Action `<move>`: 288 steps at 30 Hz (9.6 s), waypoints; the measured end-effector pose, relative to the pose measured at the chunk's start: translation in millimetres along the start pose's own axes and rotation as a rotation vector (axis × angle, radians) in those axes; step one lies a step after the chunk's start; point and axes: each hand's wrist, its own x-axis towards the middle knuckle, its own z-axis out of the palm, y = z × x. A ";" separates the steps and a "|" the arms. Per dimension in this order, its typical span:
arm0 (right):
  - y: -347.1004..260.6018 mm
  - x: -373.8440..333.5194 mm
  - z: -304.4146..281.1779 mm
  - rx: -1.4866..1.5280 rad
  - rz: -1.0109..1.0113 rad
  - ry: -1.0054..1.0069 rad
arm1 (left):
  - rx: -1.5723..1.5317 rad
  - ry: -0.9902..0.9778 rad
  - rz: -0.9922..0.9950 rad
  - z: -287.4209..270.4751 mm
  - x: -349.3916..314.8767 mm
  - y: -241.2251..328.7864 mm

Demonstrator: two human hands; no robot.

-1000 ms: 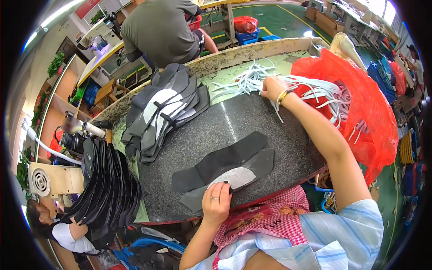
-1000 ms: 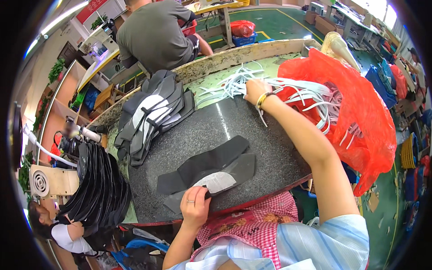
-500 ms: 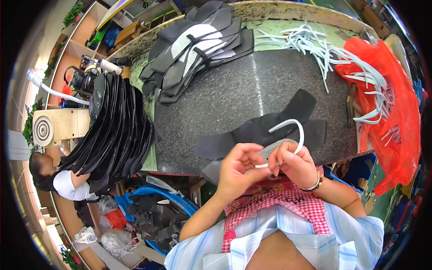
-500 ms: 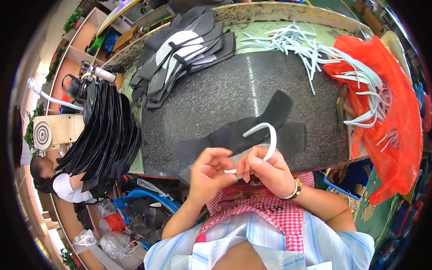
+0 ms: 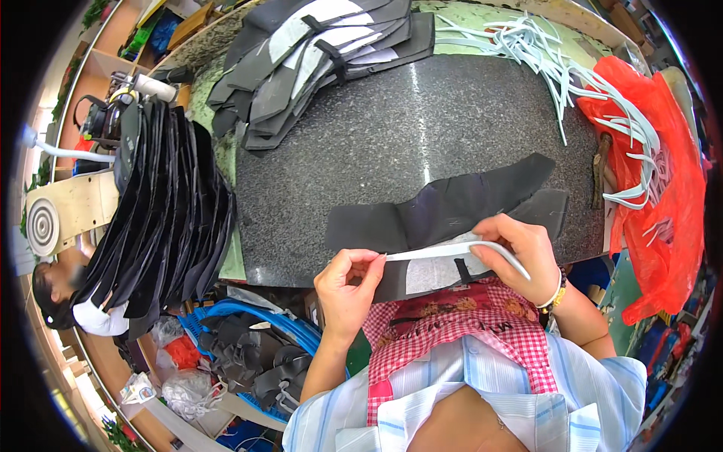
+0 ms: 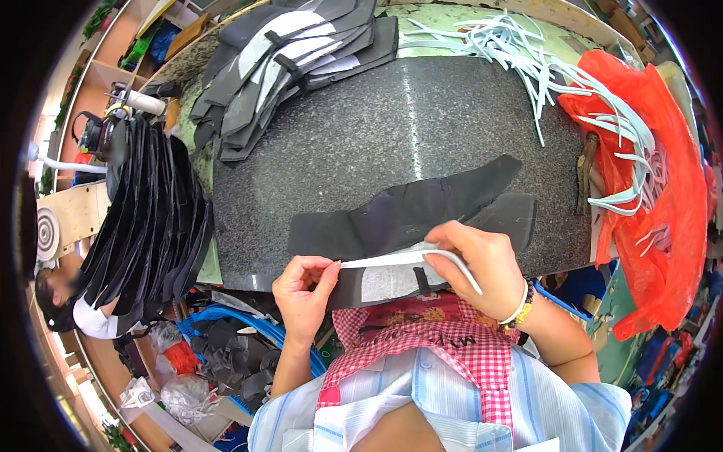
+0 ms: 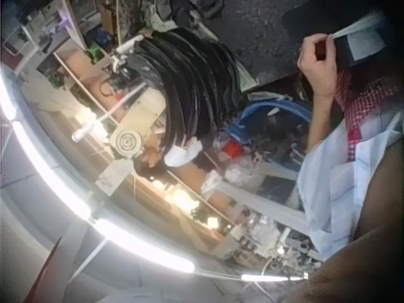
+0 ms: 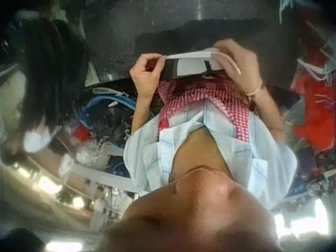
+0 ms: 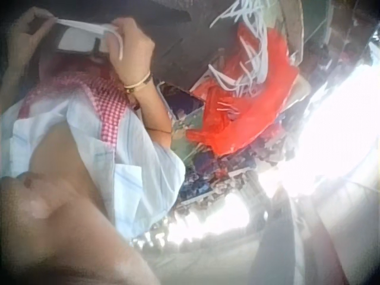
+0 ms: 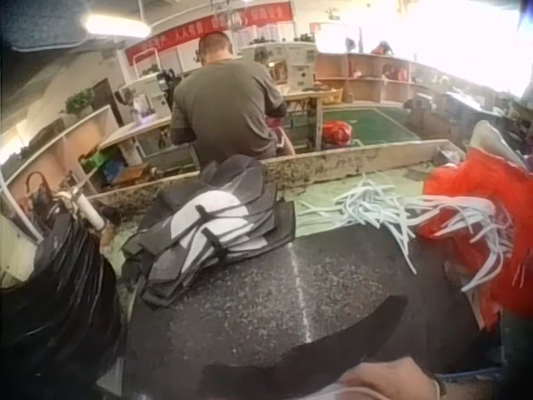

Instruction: The person takes shoe upper components from a stack, manually applies white adhesive strips along the edges, and presses them down with their hands.

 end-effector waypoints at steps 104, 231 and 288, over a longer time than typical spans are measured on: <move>-0.5 13.5 40.1 -0.340 -0.577 -0.351 | 0.774 -0.172 0.494 -2.1 -20.2 18.2; 110.4 -5.2 -103.5 2.127 0.007 -0.122 | 1.039 -0.028 1.189 60.8 60.6 48.2; 31.3 -38.6 -24.6 0.114 0.208 0.215 | 0.892 -0.398 0.875 73.4 -14.4 41.9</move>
